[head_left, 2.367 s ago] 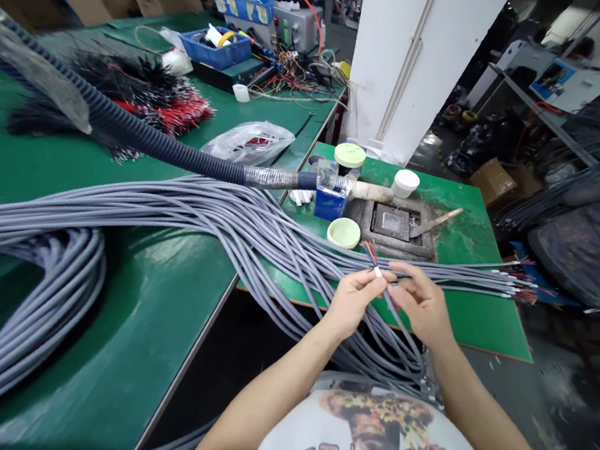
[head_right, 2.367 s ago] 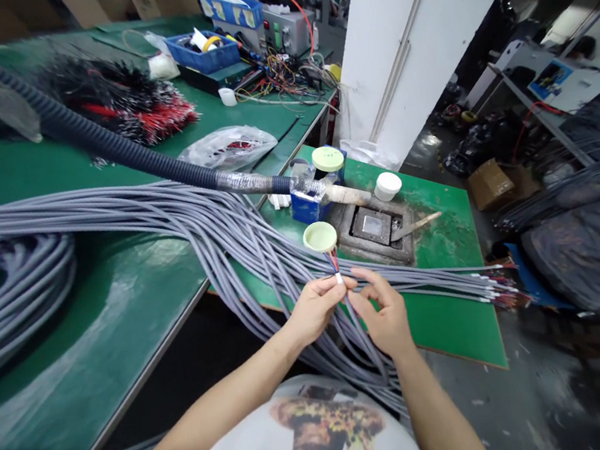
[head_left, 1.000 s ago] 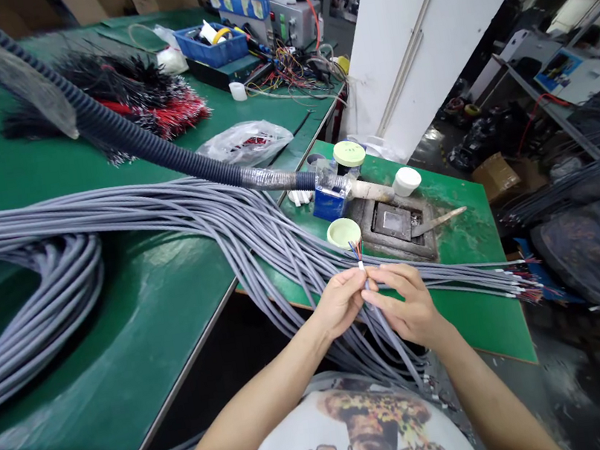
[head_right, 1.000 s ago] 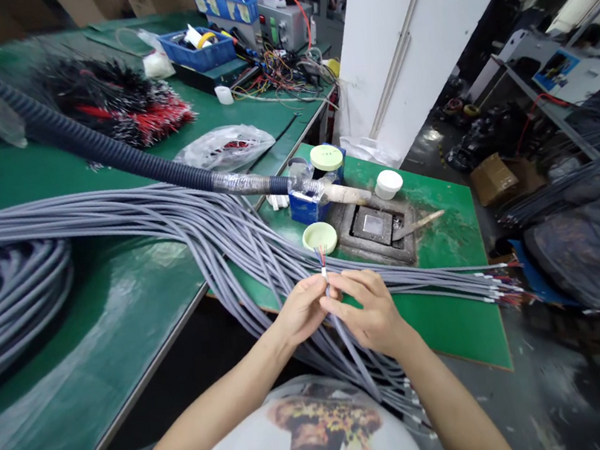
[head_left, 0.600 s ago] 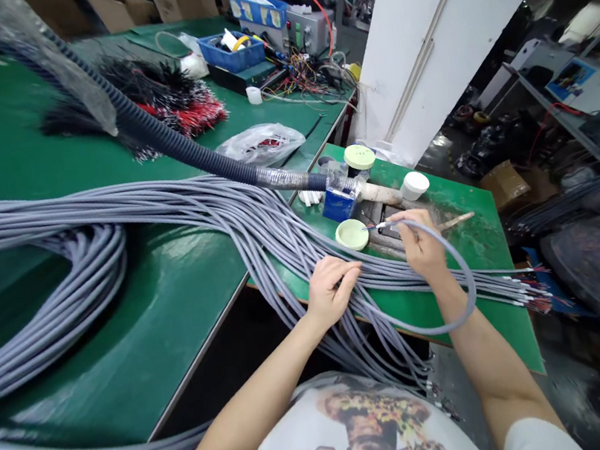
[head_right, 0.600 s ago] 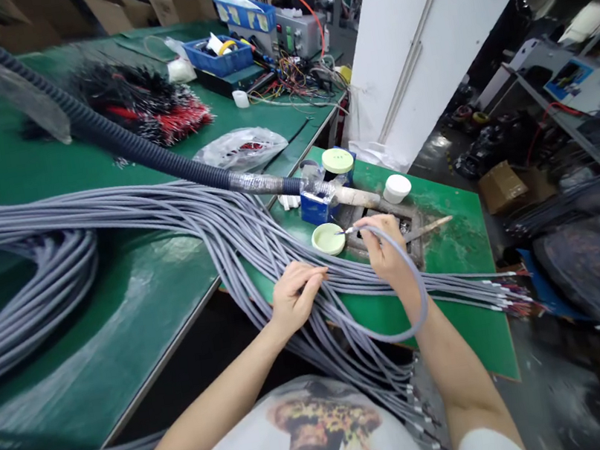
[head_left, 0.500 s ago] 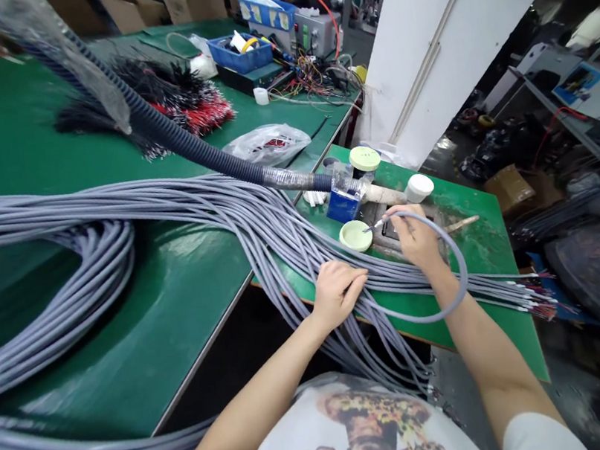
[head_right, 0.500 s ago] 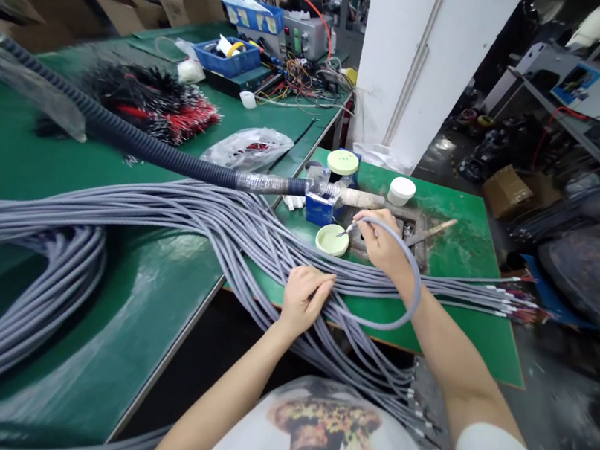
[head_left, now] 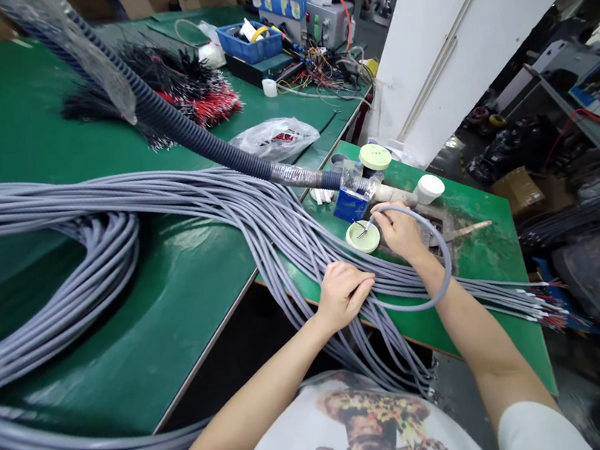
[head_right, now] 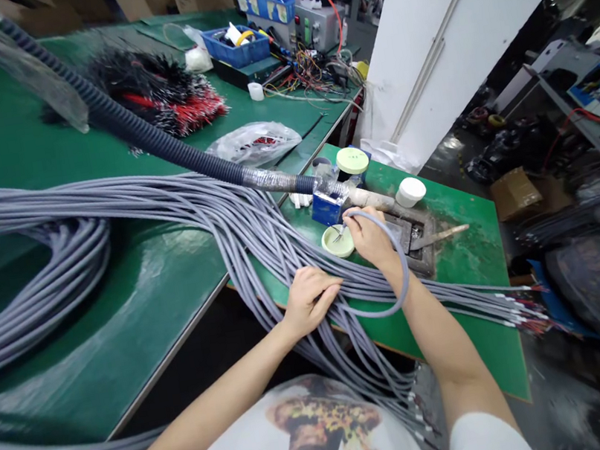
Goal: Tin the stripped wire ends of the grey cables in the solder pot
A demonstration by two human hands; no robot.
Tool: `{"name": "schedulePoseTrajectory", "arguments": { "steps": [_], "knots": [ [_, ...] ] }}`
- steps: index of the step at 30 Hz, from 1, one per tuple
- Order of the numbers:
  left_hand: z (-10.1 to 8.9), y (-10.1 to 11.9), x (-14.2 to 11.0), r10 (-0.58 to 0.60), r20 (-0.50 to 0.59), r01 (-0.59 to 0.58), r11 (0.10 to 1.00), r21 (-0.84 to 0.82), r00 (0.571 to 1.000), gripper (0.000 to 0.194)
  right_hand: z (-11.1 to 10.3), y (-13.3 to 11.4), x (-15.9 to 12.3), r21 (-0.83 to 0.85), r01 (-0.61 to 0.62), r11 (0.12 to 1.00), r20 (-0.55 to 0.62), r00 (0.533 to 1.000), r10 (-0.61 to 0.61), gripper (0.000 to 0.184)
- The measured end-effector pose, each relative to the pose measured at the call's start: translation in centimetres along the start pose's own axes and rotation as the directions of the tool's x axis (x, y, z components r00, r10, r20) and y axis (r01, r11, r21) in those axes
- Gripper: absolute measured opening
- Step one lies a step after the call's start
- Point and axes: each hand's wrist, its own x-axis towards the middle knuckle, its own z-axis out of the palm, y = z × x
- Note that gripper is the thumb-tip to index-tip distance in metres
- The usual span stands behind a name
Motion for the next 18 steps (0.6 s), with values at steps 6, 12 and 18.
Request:
{"name": "schedulePoseTrajectory", "arguments": {
  "steps": [6, 12, 18],
  "knots": [
    [0.0, 0.1, 0.2, 0.001, -0.003, -0.001, 1.000, -0.001, 1.000, 0.014, 0.4, 0.0, 0.0, -0.023, 0.002, 1.000, -0.007, 1.000, -0.002, 0.026],
    [-0.1, 0.1, 0.1, -0.003, -0.002, 0.003, 1.000, -0.004, 1.000, 0.014, -2.2, -0.5, -0.2, -0.006, -0.008, 1.000, -0.089, 0.996, 0.007, 0.024],
    [-0.1, 0.0, 0.1, -0.008, -0.013, 0.007, 1.000, -0.020, 1.000, 0.014, -7.1, 2.3, -2.5, -0.160, -0.121, 0.980, -0.207, 0.975, 0.087, 0.022]
  ]
}}
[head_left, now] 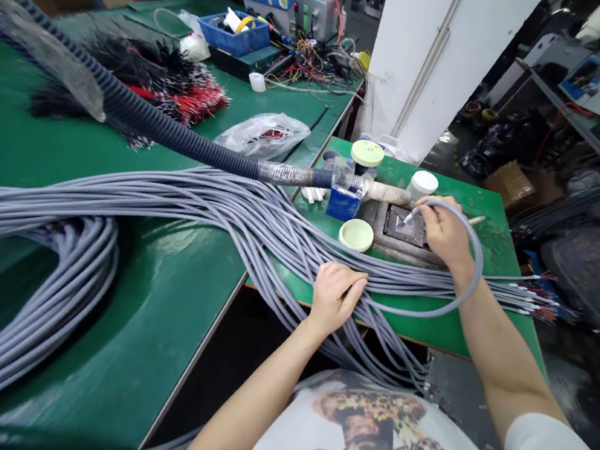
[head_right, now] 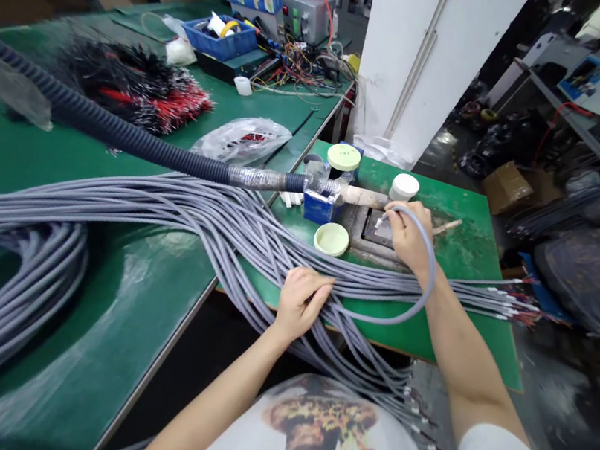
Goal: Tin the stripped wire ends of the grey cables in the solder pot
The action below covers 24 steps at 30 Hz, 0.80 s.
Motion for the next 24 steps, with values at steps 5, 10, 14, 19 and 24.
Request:
{"name": "schedulePoseTrajectory", "arguments": {
  "steps": [5, 10, 14, 19, 24],
  "knots": [
    [0.0, 0.0, -0.1, -0.018, -0.004, 0.018, 1.000, -0.003, 1.000, 0.014, 0.1, 4.3, -1.0, -0.127, -0.079, 0.989, -0.015, 0.997, 0.078, 0.023],
    [0.1, 0.0, 0.0, -0.028, 0.009, 0.028, 1.000, 0.001, 1.000, 0.014, 1.8, 6.7, -1.4, -0.156, -0.125, 0.980, 0.000, 0.992, 0.126, 0.027],
    [0.0, 0.2, 0.1, -0.029, 0.008, 0.029, 1.000, 0.002, 1.000, 0.014, 2.5, 7.4, -1.6, -0.188, -0.127, 0.974, 0.010, 0.991, 0.131, 0.026],
    [0.0, 0.1, 0.1, -0.025, 0.009, 0.025, 1.000, 0.001, 1.000, 0.013, 3.1, 7.6, -1.8, -0.197, -0.131, 0.972, 0.022, 0.990, 0.138, 0.028],
    [0.1, 0.1, 0.0, -0.023, 0.009, 0.023, 1.000, -0.007, 1.000, 0.013, 3.6, 7.7, -1.9, -0.212, -0.143, 0.967, 0.043, 0.987, 0.155, 0.025]
  ]
}}
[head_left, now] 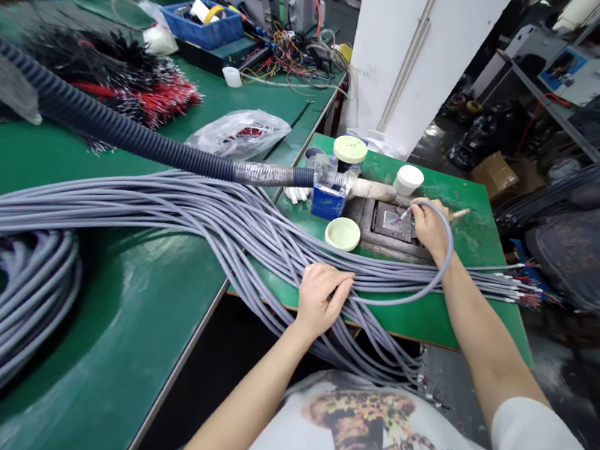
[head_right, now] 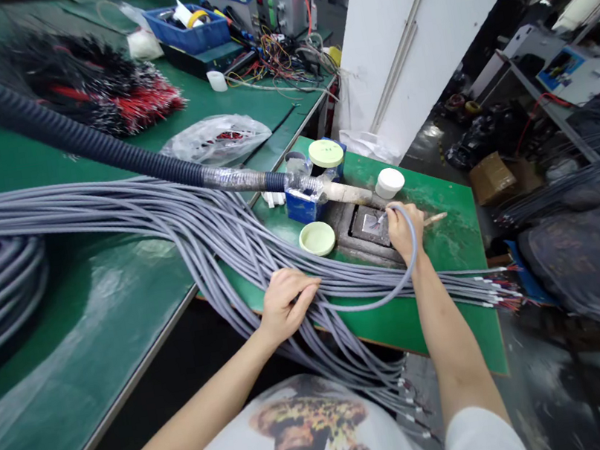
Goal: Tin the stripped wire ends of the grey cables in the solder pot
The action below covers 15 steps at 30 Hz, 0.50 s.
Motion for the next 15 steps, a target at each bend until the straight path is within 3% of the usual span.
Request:
{"name": "schedulePoseTrajectory", "arguments": {
  "steps": [4, 10, 13, 15],
  "knots": [
    [0.0, -0.1, 0.0, -0.010, -0.001, 0.010, 1.000, -0.002, 1.000, 0.013, -1.8, -0.9, -0.5, 0.068, -0.005, 0.998, -0.035, 0.999, 0.008, 0.023],
    [0.1, 0.8, 0.2, -0.066, -0.029, 0.063, 0.996, -0.069, 0.997, 0.014, -8.5, -6.5, -5.1, 0.385, 0.102, 0.917, -0.122, 0.991, -0.059, 0.023],
    [0.8, 2.8, 0.4, -0.169, 0.023, 0.169, 0.943, -0.288, 0.985, 0.019, -10.1, -9.1, -8.7, 0.502, 0.233, 0.833, -0.193, 0.969, -0.155, 0.031],
    [1.4, 4.2, 0.5, -0.265, 0.158, 0.308, 0.825, -0.474, 0.951, 0.025, -10.1, -9.8, -11.0, 0.499, 0.366, 0.786, -0.227, 0.930, -0.289, 0.041]
  ]
}}
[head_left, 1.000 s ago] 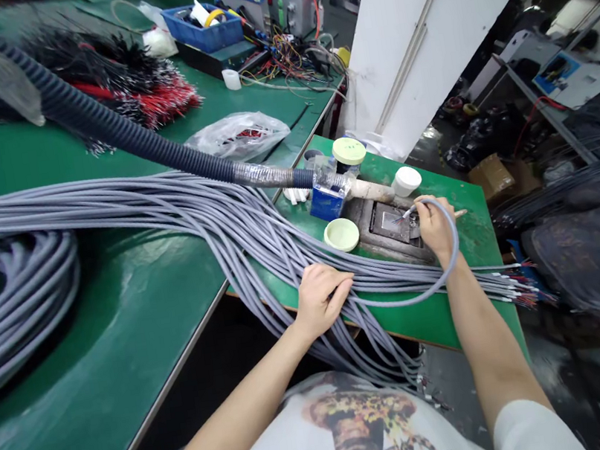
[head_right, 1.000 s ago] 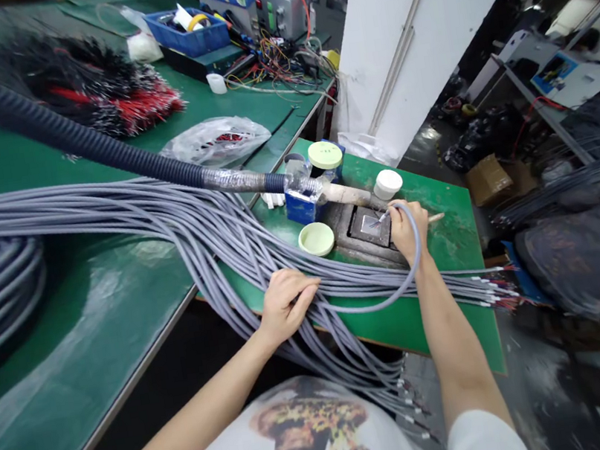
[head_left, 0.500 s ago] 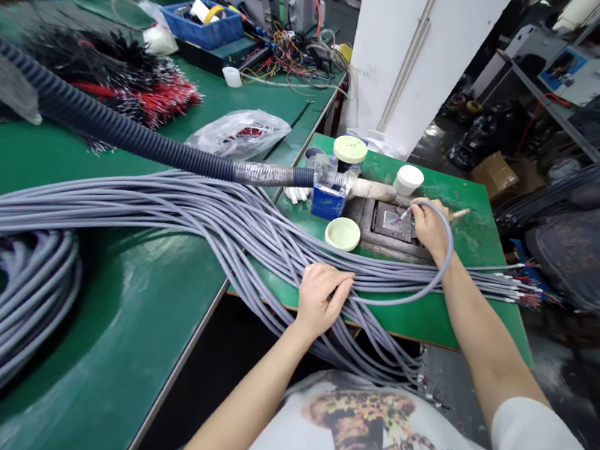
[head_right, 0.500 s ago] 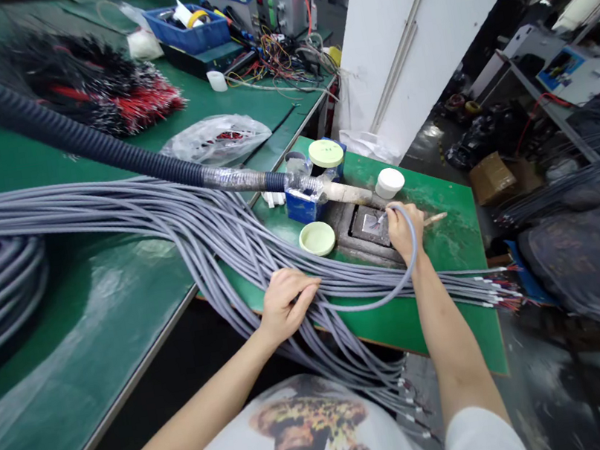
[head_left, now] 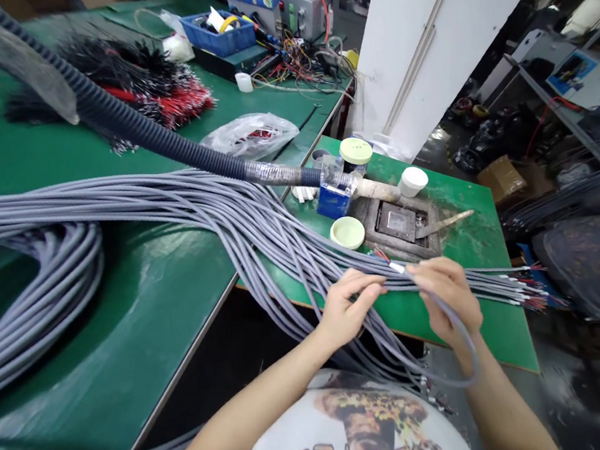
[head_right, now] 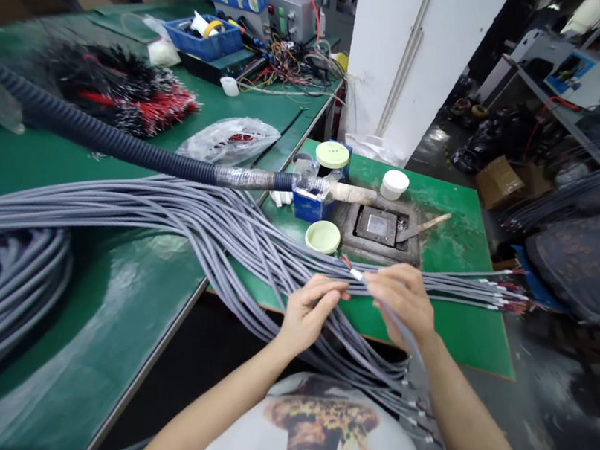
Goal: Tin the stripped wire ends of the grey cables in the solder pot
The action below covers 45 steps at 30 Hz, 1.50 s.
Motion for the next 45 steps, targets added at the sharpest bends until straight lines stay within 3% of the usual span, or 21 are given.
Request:
{"name": "schedulePoseTrajectory", "arguments": {
  "steps": [2, 5, 10, 20, 22, 25, 28, 31, 35, 39, 41, 43, 45],
  "knots": [
    [1.1, 0.7, -0.1, -0.140, 0.069, 0.151, 0.969, -0.197, 0.988, 0.031, 0.2, -0.6, -2.1, -0.010, 0.097, 0.995, 0.086, 0.992, -0.096, 0.049],
    [1.6, 1.3, -0.4, -0.235, 0.133, 0.267, 0.902, -0.340, 0.963, 0.035, -0.2, -0.5, -5.0, -0.041, 0.113, 0.993, 0.192, 0.976, -0.103, 0.052],
    [1.1, 1.8, -0.9, -0.165, 0.191, 0.220, 0.925, -0.310, 0.967, 0.033, -1.0, -0.3, -7.6, -0.045, 0.085, 0.995, 0.247, 0.966, -0.072, 0.049],
    [1.3, 1.4, -1.2, -0.119, 0.194, 0.171, 0.944, -0.281, 0.974, 0.029, -0.8, -0.6, -8.1, -0.002, 0.068, 0.998, 0.248, 0.967, -0.066, 0.051],
    [1.3, 1.4, -1.1, -0.127, 0.208, 0.183, 0.943, -0.278, 0.970, 0.031, -0.8, -0.8, -7.9, 0.042, 0.017, 0.999, 0.214, 0.976, -0.026, 0.053],
    [1.4, 1.5, -1.0, -0.138, 0.236, 0.199, 0.945, -0.259, 0.962, 0.033, -0.7, -1.3, -7.2, 0.132, -0.203, 0.970, 0.157, 0.971, 0.182, 0.048],
    [1.6, 1.5, -1.0, -0.159, 0.243, 0.218, 0.946, -0.239, 0.957, 0.035, -0.5, -1.7, -6.3, 0.262, -0.418, 0.870, 0.211, 0.904, 0.371, 0.024],
    [1.7, 1.4, -1.0, -0.185, 0.232, 0.243, 0.937, -0.252, 0.955, 0.033, -0.2, -1.8, -5.8, 0.312, -0.501, 0.807, 0.335, 0.853, 0.400, 0.017],
    [2.3, 1.1, -1.2, -0.295, 0.239, 0.362, 0.875, -0.322, 0.925, 0.034, 0.3, -2.3, -5.5, 0.197, -0.531, 0.824, 0.423, 0.804, 0.418, 0.024],
    [4.0, 1.0, -1.5, -0.477, 0.296, 0.561, 0.698, -0.444, 0.828, 0.043, 0.3, -3.2, -5.8, 0.162, -0.430, 0.888, 0.392, 0.854, 0.343, 0.024],
    [4.8, 1.1, -1.5, -0.499, 0.377, 0.624, 0.659, -0.421, 0.781, 0.047, -0.6, -3.4, -6.8, 0.122, -0.394, 0.911, 0.361, 0.872, 0.329, 0.023],
    [5.0, 1.2, -1.2, -0.461, 0.447, 0.619, 0.716, -0.324, 0.767, 0.052, -2.6, -3.3, -9.0, 0.011, -0.414, 0.910, 0.318, 0.864, 0.389, 0.024],
    [4.7, 1.1, -0.6, -0.361, 0.431, 0.465, 0.871, -0.161, 0.827, 0.051, -5.4, -3.1, -12.2, -0.191, -0.510, 0.839, 0.203, 0.816, 0.542, 0.027]
  ]
}}
